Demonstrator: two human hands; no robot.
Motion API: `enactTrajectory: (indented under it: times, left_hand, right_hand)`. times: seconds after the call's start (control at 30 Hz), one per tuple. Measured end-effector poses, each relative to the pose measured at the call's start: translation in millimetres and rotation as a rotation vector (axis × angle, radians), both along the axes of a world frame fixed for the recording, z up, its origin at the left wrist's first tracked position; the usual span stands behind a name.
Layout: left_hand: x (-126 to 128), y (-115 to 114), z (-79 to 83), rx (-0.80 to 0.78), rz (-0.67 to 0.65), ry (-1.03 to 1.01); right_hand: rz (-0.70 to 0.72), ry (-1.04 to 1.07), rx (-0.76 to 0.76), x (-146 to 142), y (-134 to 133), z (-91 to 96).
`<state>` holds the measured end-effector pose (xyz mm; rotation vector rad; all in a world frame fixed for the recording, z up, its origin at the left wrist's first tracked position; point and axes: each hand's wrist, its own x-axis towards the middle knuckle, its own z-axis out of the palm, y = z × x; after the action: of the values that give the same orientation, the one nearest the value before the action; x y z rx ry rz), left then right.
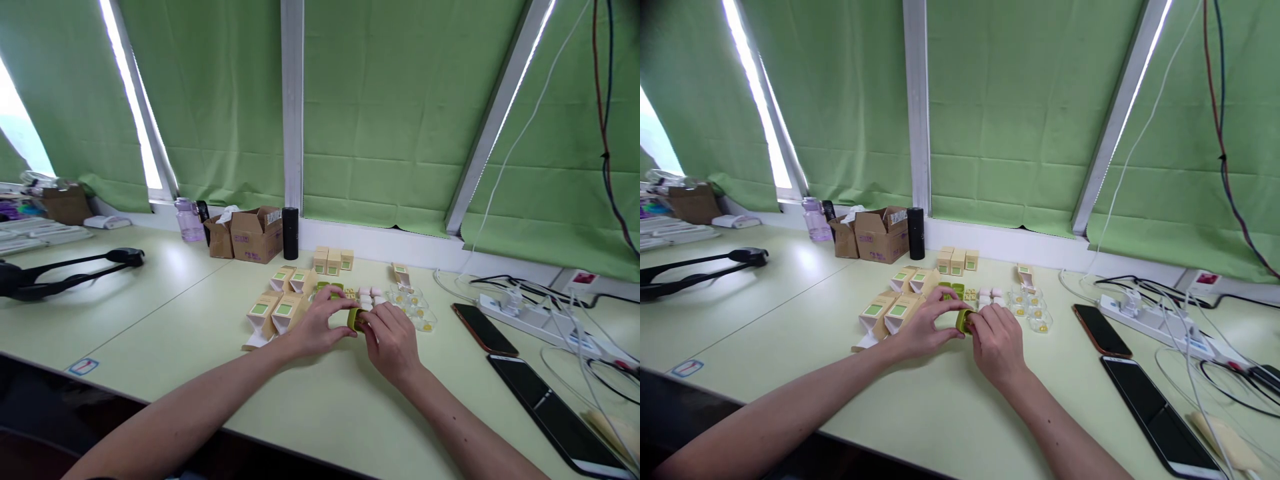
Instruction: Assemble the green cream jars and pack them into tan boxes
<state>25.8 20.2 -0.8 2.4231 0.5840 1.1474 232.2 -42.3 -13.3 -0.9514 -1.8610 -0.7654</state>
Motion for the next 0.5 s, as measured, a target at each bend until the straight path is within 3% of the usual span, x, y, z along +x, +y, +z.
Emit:
enactTrajectory:
  times: [0.5]
  left_hand:
    - [-1.4, 2.8, 2.6, 0.034, 0.008, 0.003]
  right_hand:
    - [0.153, 0.049, -0.115, 5.8, -2.6, 1.1]
